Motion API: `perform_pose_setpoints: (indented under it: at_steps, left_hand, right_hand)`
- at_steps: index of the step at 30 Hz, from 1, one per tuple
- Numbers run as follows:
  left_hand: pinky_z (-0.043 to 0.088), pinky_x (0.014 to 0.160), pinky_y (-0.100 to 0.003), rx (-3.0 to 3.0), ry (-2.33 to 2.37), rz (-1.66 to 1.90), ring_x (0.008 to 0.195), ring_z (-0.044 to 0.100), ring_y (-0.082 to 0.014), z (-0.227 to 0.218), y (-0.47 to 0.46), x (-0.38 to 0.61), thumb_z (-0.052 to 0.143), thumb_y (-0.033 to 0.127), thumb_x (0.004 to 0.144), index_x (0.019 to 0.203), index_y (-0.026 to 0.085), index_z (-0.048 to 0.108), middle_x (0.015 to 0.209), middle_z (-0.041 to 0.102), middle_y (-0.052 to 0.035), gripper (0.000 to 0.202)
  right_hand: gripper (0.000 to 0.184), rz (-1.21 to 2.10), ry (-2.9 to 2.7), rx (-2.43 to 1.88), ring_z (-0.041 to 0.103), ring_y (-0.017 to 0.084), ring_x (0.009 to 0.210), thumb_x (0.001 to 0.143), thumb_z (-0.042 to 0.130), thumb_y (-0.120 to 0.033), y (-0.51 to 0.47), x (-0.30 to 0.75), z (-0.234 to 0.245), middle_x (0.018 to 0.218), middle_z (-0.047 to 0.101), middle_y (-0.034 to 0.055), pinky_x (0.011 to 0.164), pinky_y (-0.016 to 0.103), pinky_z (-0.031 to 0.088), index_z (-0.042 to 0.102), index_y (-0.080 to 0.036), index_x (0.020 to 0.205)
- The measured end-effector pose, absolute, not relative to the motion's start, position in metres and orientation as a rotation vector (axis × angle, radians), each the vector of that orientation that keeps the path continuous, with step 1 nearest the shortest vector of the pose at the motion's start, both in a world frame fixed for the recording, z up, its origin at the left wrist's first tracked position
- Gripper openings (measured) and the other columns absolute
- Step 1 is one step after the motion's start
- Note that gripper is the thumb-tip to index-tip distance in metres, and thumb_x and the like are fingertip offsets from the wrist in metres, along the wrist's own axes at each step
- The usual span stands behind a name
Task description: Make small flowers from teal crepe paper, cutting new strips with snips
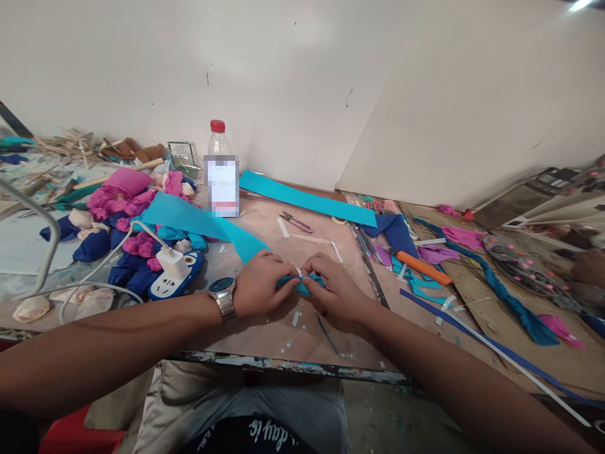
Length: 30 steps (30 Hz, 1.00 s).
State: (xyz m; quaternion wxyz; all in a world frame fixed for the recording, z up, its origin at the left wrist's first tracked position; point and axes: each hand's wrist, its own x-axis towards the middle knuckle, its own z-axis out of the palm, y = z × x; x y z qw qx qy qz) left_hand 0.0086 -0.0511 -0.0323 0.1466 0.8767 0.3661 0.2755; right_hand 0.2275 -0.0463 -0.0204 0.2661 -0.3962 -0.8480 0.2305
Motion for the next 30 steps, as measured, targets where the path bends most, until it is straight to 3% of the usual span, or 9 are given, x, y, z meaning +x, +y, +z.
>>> perform_pose_setpoints:
  at_steps: [5,11,30]
  left_hand:
    - [0.040,0.089,-0.041,2.486,1.047,0.814,0.084,0.066,-0.0209,-0.034,-0.050,0.008,0.049,0.034,0.102,0.096,0.021,0.073,0.089,0.077,-0.0040,0.028]
    - [0.041,0.089,-0.040,2.434,1.050,0.825,0.086,0.068,-0.0208,-0.033,-0.051,0.007,0.048,0.034,0.102,0.098,0.022,0.075,0.092,0.079,-0.0041,0.030]
    - [0.041,0.080,-0.037,2.344,1.087,0.814,0.081,0.067,-0.0205,-0.031,-0.052,0.008,0.044,0.030,0.101,0.094,0.020,0.075,0.089,0.078,-0.0042,0.033]
  right_hand:
    - [0.004,0.564,-2.258,-1.055,0.058,0.020,0.082,0.091,0.059,-0.022,-0.045,0.230,-0.021,0.086,0.065,0.0039,0.073,0.033,0.043,0.062,-0.021,0.088]
    - [0.016,0.490,-2.291,-1.008,0.061,0.021,0.084,0.098,0.059,-0.034,-0.042,0.232,-0.020,0.087,0.067,0.0057,0.073,0.034,0.045,0.064,-0.021,0.090]
    - [0.015,0.446,-2.304,-0.865,0.062,0.021,0.084,0.097,0.062,-0.036,-0.034,0.235,-0.020,0.087,0.069,0.0058,0.076,0.036,0.048,0.064,-0.022,0.091]
